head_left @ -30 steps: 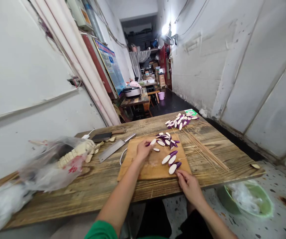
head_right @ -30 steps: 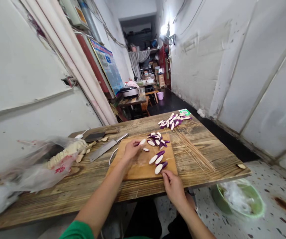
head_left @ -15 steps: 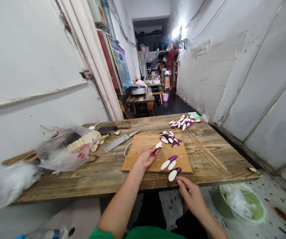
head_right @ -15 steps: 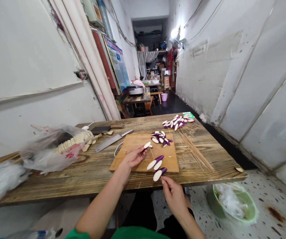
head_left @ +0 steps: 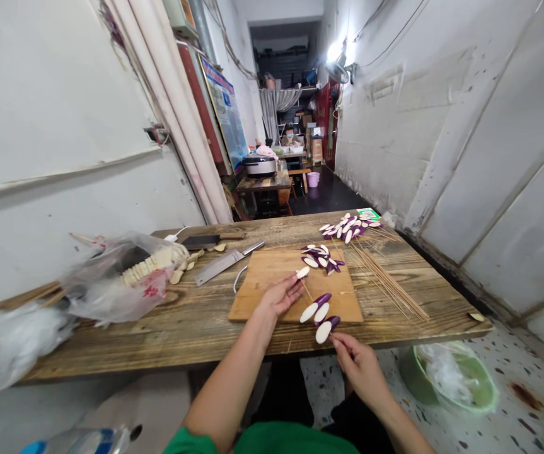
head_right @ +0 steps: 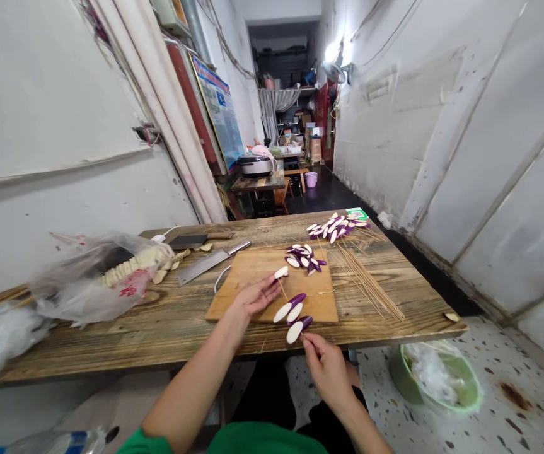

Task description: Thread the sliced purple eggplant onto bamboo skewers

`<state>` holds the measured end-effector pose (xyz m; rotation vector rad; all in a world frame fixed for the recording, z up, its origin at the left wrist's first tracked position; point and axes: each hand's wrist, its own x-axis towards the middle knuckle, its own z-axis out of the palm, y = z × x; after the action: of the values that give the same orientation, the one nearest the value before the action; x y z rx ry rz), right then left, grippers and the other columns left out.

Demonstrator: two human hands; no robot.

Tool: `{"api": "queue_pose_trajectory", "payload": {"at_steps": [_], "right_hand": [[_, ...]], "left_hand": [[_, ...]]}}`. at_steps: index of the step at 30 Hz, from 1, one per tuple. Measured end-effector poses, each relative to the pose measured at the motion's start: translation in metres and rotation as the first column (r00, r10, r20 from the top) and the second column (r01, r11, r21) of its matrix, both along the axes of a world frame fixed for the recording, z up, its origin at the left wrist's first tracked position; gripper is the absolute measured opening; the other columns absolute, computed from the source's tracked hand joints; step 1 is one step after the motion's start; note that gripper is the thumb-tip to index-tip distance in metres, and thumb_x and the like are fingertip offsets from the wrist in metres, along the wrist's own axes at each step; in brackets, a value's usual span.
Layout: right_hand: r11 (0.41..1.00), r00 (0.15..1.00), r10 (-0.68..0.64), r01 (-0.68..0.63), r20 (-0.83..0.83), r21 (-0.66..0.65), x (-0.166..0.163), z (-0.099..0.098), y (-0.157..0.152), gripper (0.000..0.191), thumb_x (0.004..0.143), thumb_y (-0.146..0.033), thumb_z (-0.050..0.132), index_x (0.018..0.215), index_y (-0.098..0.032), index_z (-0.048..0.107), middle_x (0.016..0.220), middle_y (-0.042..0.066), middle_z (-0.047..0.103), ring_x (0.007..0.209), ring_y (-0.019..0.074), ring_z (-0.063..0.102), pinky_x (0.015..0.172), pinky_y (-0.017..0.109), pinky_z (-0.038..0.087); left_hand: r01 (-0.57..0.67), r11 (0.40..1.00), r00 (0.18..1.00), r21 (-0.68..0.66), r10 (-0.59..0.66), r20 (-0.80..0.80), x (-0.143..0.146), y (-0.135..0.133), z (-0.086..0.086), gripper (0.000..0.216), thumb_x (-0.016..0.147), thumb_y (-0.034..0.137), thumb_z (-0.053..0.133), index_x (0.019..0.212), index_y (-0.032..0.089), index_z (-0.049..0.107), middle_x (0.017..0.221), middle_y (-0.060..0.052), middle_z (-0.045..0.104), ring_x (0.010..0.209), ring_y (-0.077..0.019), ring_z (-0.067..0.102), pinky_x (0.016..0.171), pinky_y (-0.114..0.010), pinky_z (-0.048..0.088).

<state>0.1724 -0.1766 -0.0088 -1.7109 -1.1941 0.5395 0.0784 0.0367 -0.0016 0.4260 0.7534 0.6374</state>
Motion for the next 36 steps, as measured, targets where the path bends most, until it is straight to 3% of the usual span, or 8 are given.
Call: {"api": "queue_pose_trajectory", "payload": {"at_steps": [7, 30, 36], "right_hand": [[1.000, 1.000, -0.005, 0.005, -0.010, 0.007, -0.001, 0.003, -0.002, 0.039, 0.086, -0.046, 0.046, 0.095, -0.016, 0.070, 0.052, 0.001, 0.058, 0.056, 0.0171, 0.058, 0.052, 0.024, 0.046], [1.000, 1.000, -0.001, 0.001, 0.004, 0.008, -0.001, 0.008, -0.005, 0.042, 0.087, -0.046, 0.044, 0.097, -0.016, 0.071, 0.053, 0.002, 0.059, 0.049, 0.0163, 0.054, 0.052, 0.025, 0.046], [1.000, 0.999, 0.008, -0.008, 0.040, 0.011, 0.001, 0.012, -0.008, 0.042, 0.087, -0.047, 0.044, 0.094, -0.017, 0.072, 0.058, 0.004, 0.062, 0.050, 0.0162, 0.055, 0.053, 0.025, 0.048]], "left_hand": [[-0.005, 1.000, 1.000, -0.013, 0.005, 0.000, 0.003, 0.000, 0.001, 0.013, 0.084, 0.005, 0.052, 0.092, 0.006, 0.061, 0.092, -0.015, 0.069, 0.080, -0.0171, 0.068, 0.078, -0.030, 0.055], [-0.030, 1.000, 0.999, 0.006, 0.030, -0.010, 0.000, -0.002, 0.005, 0.009, 0.082, 0.004, 0.054, 0.084, 0.004, 0.064, 0.085, -0.015, 0.069, 0.074, -0.0167, 0.068, 0.073, -0.029, 0.056], [0.005, 0.993, 1.000, 0.117, -0.002, -0.027, -0.005, -0.003, 0.012, 0.009, 0.080, 0.002, 0.056, 0.082, 0.005, 0.064, 0.085, -0.015, 0.070, 0.077, -0.0186, 0.068, 0.076, -0.032, 0.056]]}}
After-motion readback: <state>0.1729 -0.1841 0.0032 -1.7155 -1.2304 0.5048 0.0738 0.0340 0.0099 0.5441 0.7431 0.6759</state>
